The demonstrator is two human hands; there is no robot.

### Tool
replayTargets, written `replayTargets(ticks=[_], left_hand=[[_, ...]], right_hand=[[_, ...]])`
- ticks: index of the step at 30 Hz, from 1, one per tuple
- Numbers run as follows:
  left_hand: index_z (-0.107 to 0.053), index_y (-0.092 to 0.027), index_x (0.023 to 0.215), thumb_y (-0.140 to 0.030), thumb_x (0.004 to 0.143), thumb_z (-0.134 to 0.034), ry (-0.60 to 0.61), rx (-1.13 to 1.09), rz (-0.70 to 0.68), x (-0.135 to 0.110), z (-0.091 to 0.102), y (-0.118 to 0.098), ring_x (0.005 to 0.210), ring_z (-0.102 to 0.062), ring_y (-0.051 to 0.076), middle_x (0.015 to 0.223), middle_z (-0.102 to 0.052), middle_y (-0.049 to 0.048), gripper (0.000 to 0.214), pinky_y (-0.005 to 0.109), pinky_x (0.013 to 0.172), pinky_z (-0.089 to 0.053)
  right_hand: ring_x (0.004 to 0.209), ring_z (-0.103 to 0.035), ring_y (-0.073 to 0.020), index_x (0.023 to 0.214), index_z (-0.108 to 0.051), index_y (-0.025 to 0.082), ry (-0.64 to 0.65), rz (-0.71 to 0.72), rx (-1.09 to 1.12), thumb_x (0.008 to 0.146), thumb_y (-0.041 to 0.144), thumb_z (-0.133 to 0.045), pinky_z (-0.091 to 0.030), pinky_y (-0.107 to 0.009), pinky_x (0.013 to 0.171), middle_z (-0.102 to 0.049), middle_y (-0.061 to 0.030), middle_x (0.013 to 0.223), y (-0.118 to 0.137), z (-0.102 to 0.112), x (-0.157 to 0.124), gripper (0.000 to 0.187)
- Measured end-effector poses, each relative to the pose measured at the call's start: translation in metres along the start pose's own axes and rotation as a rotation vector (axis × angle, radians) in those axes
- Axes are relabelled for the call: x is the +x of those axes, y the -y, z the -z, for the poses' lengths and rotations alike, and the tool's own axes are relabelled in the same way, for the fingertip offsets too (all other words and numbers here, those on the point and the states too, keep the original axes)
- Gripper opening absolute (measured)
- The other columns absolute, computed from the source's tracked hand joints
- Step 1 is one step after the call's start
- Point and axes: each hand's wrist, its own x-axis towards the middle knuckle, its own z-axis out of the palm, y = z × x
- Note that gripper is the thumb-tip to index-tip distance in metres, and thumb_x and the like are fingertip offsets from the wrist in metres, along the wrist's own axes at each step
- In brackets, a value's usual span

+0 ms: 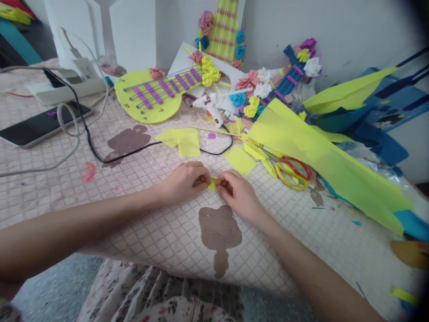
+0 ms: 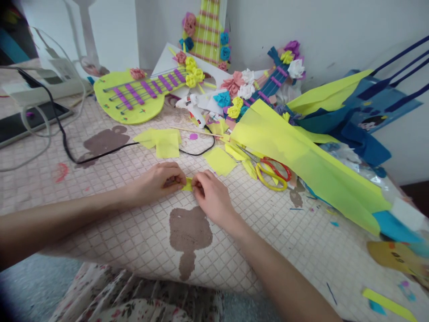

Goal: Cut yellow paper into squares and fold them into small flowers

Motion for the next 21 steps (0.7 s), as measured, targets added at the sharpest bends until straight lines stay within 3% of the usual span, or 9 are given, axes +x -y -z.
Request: replayTargets(ticks=[4,7,10,13,21], left_hand=[[-0.058,-0.016,0.076,-0.011,0.074,-0.051,-0.001,-0.006,0.024,-0.0003,0.0010,-0.0012,0.065,-0.051,0.011,0.074,-0.057,0.0009,0.009,0.023,0.062,-0.039],[-0.057,-0.016,0.084,-0.009,0.071,-0.053,-0.025,-0.034,0.073,-0.0002,0.0012,-0.0035,0.065,-0.050,0.011,0.073,-0.057,-0.0003,0.016,0.024,0.061,-0.040],[-0.057,-0.017,0.093,-0.008,0.071,-0.052,-0.034,-0.031,0.066,-0.0005,0.0007,-0.0042,0.068,-0.051,0.012,0.074,-0.056,-0.0006,0.024,0.025,0.064,-0.041],[-0.060,-0.016,0.090,-0.009,0.074,-0.051,-0.016,-0.006,0.026,-0.0010,0.0003,-0.0033,0.070,-0.052,0.012,0.077,-0.057,0.0014,0.020,0.026,0.067,-0.041],[-0.062,-0.015,0.087,-0.020,0.080,-0.054,0.009,0.007,0.020,-0.0012,0.0034,-0.0046,0.071,-0.052,0.013,0.078,-0.057,0.0030,0.012,0.025,0.067,-0.041]], right_hand=[[0.063,-0.050,-0.0117,0.094,-0.047,0.021,-0.047,-0.044,0.048,0.075,0.013,-0.051,-0.043,-0.028,0.063,-0.054,-0.0014,0.089,-0.0020,0.0026,-0.0027,0.021],[0.059,-0.049,-0.0093,0.103,-0.048,0.022,-0.029,0.001,0.053,0.078,0.014,-0.051,-0.044,-0.027,0.062,-0.051,-0.0028,0.098,-0.0016,0.0051,-0.0038,0.026],[0.062,-0.051,-0.0099,0.098,-0.053,0.023,0.026,0.051,-0.009,0.081,0.016,-0.051,-0.045,-0.027,0.062,-0.050,-0.0035,0.100,-0.0004,0.0064,-0.0044,0.019],[0.063,-0.051,-0.0104,0.098,-0.054,0.023,0.049,0.056,-0.039,0.081,0.020,-0.055,-0.044,-0.026,0.060,-0.051,-0.0033,0.100,-0.0010,0.0068,-0.0048,0.017],[0.073,-0.054,-0.0128,0.094,-0.056,0.022,-0.001,0.153,-0.047,0.084,0.021,-0.054,-0.045,-0.026,0.066,-0.054,-0.0036,0.098,-0.0086,0.0042,-0.0041,0.010]])
